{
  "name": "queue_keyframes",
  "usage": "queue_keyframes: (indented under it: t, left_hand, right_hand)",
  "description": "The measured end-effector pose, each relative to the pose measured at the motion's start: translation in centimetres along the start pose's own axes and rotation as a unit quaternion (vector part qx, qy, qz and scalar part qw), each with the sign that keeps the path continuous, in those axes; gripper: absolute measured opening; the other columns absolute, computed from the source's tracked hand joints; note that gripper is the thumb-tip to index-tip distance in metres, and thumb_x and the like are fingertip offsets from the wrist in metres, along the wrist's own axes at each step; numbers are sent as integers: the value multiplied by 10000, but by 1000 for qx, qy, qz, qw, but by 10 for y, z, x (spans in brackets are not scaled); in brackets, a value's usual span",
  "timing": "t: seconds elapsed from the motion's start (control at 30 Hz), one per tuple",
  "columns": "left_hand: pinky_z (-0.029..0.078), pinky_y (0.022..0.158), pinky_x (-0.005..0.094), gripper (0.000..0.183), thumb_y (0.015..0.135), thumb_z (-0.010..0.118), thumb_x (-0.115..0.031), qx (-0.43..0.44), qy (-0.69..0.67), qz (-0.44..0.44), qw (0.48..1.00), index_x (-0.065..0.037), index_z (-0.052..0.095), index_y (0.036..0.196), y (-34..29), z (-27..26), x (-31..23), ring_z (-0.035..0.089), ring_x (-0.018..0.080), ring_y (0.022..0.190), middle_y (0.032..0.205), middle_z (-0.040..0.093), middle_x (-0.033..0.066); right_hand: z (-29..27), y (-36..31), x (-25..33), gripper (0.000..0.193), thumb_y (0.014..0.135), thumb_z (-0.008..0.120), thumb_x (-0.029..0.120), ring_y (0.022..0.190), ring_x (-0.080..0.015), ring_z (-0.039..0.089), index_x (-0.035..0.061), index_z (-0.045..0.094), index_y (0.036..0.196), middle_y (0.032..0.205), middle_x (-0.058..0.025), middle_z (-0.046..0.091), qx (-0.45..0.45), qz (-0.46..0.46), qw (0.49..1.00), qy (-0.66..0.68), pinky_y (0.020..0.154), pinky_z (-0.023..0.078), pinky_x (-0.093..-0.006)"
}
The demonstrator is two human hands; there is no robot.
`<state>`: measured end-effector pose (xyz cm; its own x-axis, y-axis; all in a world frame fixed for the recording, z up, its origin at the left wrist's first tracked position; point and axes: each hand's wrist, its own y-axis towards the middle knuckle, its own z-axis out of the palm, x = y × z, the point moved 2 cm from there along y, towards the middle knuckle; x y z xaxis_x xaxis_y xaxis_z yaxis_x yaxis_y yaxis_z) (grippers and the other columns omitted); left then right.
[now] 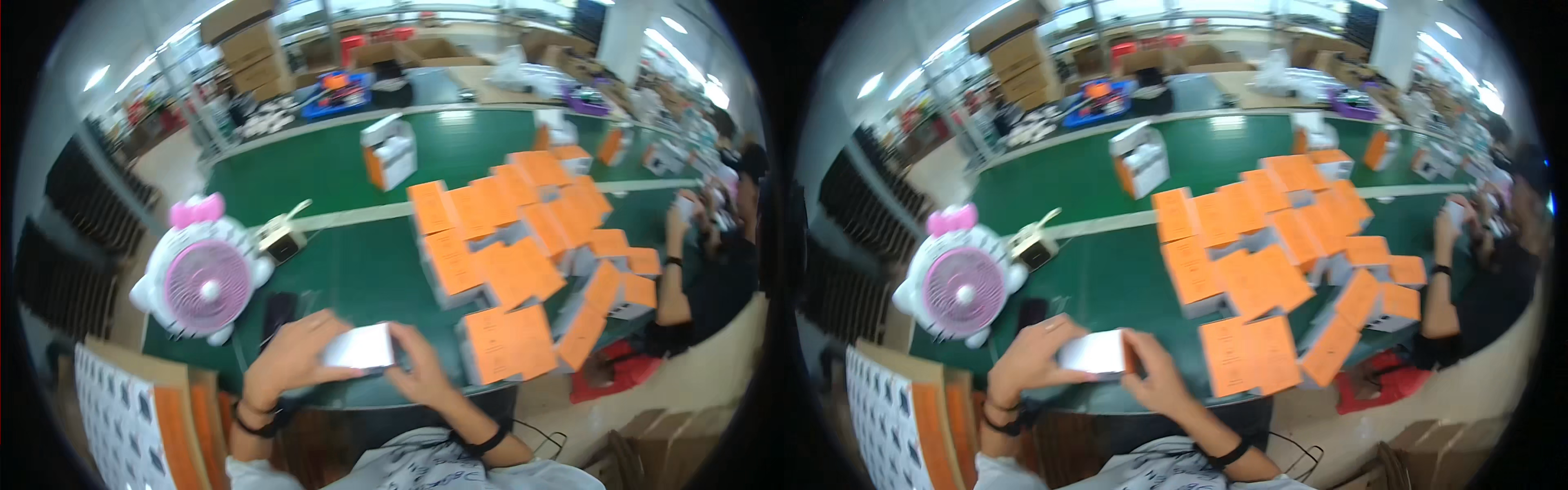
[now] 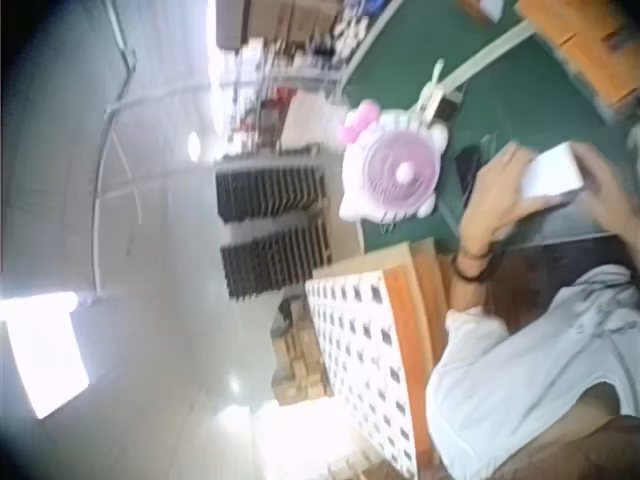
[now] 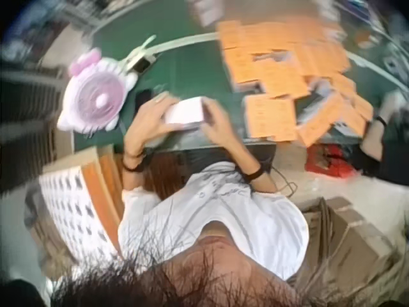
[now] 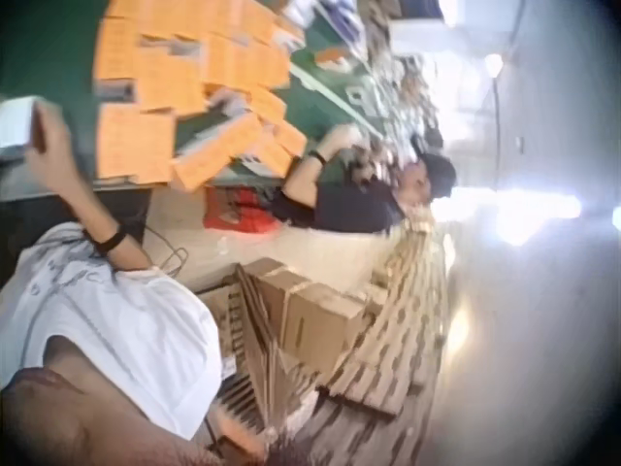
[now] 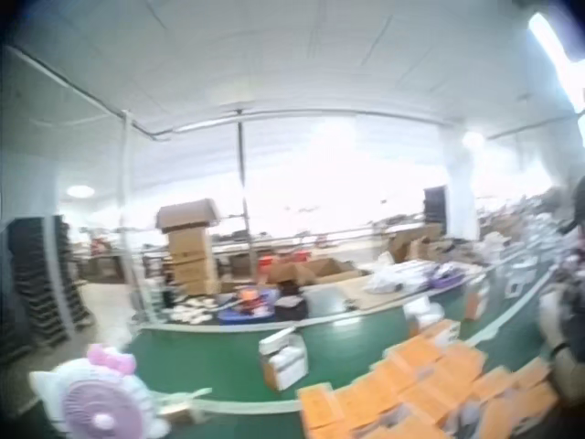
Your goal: Packaging and organizing product boxes on an industrial assembly line.
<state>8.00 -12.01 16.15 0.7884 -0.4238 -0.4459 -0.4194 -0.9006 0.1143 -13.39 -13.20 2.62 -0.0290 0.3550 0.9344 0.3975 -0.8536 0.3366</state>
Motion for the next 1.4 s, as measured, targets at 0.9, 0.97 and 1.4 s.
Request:
queue_keyframes:
  t: [0.9,0.97,1.4]
  left_hand:
    - [619,865,457,705,801,705,-161,91,207,34,974,87,489,1424,-5,1,-51,703,435,1084,1274,653,333]
    - [619,862,460,698,802,683,-141,84,216,33,972,99,479,1425,-6,3,-52,698,438,1097,1272,650,337]
    - [512,695,432,322,1008,642,-185,-296,-36,-212,931,-5,551,1259,24,39,29,672,353,795,889,672,200]
  right_hand:
    - [-13,7,14,706,798,603,-25,1343,-376,566,-19,487,1494,1444,-231,565,25,2,999,31,1119,445,-398]
    - [-12,9,16,700,797,597,-28,1342,-383,566,-28,490,1488,1441,-239,565,21,2,999,33,1121,445,-397]
    - [-10,3,20,755,816,724,44,1325,-413,569,-33,441,1512,1426,-275,543,18,-3,1000,2,1120,454,-423]
